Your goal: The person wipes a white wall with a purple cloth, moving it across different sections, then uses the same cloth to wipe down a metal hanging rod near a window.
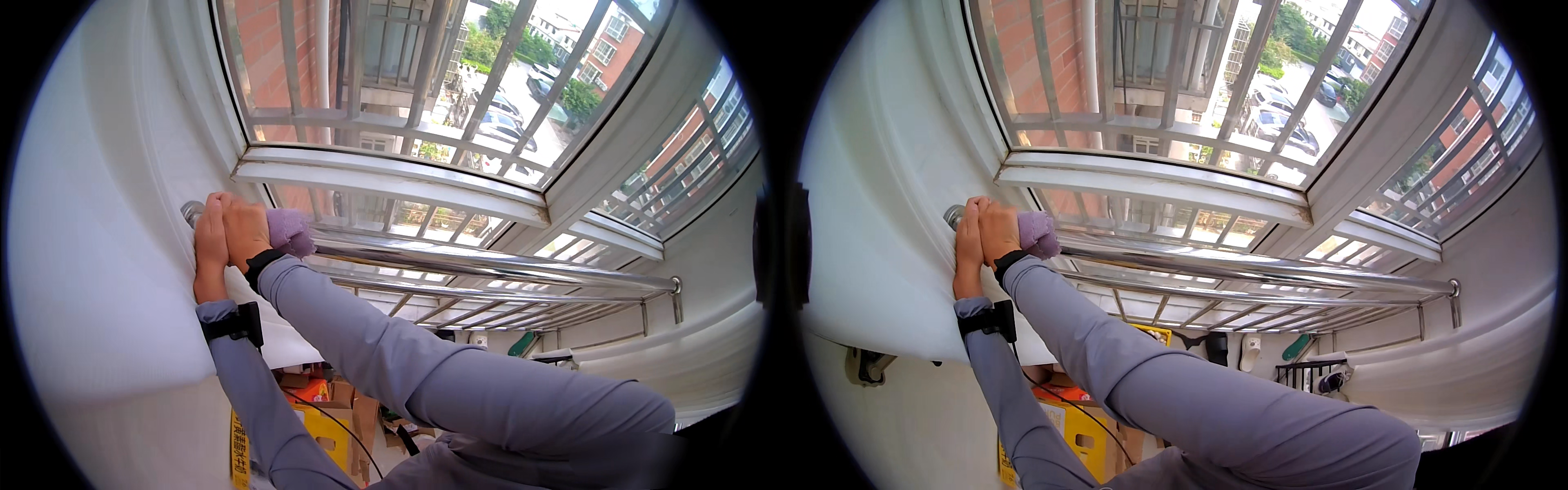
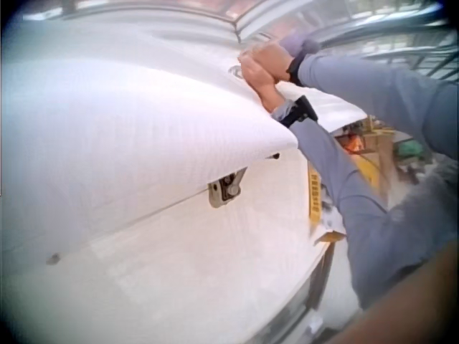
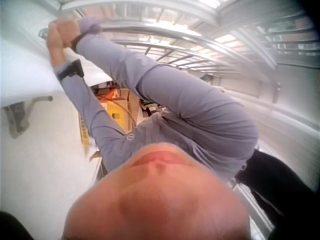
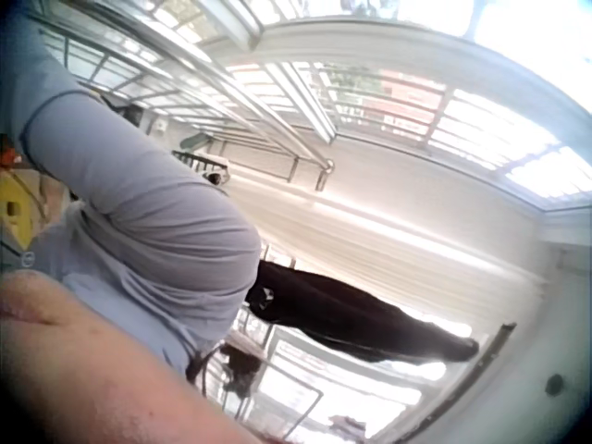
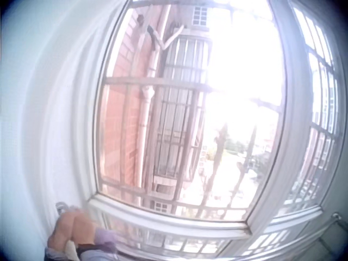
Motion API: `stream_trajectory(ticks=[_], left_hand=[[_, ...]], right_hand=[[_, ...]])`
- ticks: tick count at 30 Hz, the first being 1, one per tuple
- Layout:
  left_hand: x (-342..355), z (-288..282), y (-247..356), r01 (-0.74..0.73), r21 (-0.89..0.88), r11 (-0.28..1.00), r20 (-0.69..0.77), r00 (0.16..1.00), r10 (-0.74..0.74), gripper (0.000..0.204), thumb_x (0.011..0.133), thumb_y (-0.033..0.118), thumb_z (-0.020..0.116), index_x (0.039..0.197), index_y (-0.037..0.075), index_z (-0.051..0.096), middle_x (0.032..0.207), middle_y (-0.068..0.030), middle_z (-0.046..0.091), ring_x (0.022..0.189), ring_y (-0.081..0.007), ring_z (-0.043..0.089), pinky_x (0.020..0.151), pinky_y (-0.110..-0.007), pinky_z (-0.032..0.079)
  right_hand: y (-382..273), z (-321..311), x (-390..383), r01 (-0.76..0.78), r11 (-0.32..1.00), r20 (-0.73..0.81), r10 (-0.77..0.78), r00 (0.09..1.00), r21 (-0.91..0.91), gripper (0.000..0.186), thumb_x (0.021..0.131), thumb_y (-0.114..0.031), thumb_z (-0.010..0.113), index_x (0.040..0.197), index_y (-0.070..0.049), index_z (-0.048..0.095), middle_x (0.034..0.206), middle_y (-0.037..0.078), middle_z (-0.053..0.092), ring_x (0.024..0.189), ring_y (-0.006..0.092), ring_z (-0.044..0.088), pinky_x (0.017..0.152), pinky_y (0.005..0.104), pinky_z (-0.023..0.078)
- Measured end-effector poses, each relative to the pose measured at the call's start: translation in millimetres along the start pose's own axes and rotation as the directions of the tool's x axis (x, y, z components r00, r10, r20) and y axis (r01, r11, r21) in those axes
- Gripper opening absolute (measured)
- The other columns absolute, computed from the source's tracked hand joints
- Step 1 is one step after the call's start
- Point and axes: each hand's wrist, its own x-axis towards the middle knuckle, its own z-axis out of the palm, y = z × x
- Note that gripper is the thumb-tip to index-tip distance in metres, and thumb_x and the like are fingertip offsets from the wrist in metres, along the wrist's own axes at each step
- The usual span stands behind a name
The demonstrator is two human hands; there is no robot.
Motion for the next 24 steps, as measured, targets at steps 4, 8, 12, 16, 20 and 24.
stream_trajectory(ticks=[4,8,12,16,20,24], left_hand=[[8.9,-14.7,-6.5,0.009,-0.006,1.0,-0.015,1.0,-0.009,0.04,0.099,0.034,0.03,0.106,0.002,0.054,0.093,-0.0111,0.06,0.089,-0.0219,0.055,0.083,-0.031,0.042],[12.1,-18.8,-15.6,-0.042,0.036,0.998,-0.057,0.997,0.044,0.04,0.1,0.033,0.03,0.106,0.002,0.054,0.093,-0.0104,0.059,0.087,-0.0204,0.053,0.082,-0.031,0.042],[18.4,-21.6,-14.8,0.009,0.002,1.0,-0.013,1.0,-0.009,0.04,0.1,0.034,0.03,0.108,0.002,0.053,0.094,-0.0102,0.06,0.087,-0.0201,0.053,0.082,-0.03,0.042],[19.7,-20.2,-23.5,0.007,0.037,0.999,-0.056,0.998,-0.005,0.04,0.099,0.034,0.03,0.107,0.002,0.054,0.094,-0.0107,0.06,0.087,-0.0205,0.053,0.083,-0.03,0.042],[24.1,-32.6,-32.7,0.005,0.0,1.0,-0.04,0.999,-0.005,0.039,0.099,0.032,0.03,0.107,0.002,0.055,0.096,-0.0117,0.061,0.09,-0.0209,0.055,0.083,-0.031,0.043],[30.5,-5.5,-20.0,-0.018,-0.003,1.0,-0.069,0.997,0.018,0.038,0.097,0.03,0.032,0.108,0.002,0.055,0.097,-0.0144,0.062,0.091,-0.0241,0.057,0.083,-0.034,0.044]], right_hand=[[-7.2,7.5,10.6,0.065,0.997,0.051,-0.067,0.996,0.032,0.055,0.065,-0.026,0.076,0.11,-0.006,0.05,0.093,0.006,0.06,0.086,0.0193,0.062,0.069,0.0336,0.047],[-18.7,10.2,20.3,0.013,1.0,0.051,-0.014,0.999,0.012,0.058,0.065,-0.026,0.077,0.11,-0.005,0.048,0.09,0.006,0.06,0.086,0.0188,0.062,0.069,0.0319,0.048],[-19.5,20.8,27.9,-0.044,0.999,0.045,0.043,0.998,0.018,0.06,0.063,-0.027,0.078,0.111,-0.006,0.048,0.09,0.003,0.06,0.087,0.0167,0.062,0.069,0.0294,0.046],[-20.2,17.2,30.7,-0.043,0.999,0.154,0.045,0.987,-0.021,0.068,0.056,-0.03,0.082,0.112,-0.007,0.05,0.093,0.0,0.059,0.089,0.0149,0.061,0.069,0.0284,0.044],[-25.0,13.8,24.8,-0.013,0.999,0.028,0.014,1.0,-0.037,0.043,0.071,-0.023,0.072,0.104,-0.006,0.049,0.086,0.003,0.063,0.081,0.0167,0.064,0.066,0.0273,0.048],[-8.5,13.2,32.9,-0.052,0.998,-0.009,0.052,0.999,0.02,0.05,0.062,-0.026,0.076,0.103,-0.009,0.052,0.086,0.002,0.06,0.084,0.0165,0.062,0.066,0.0288,0.047]])
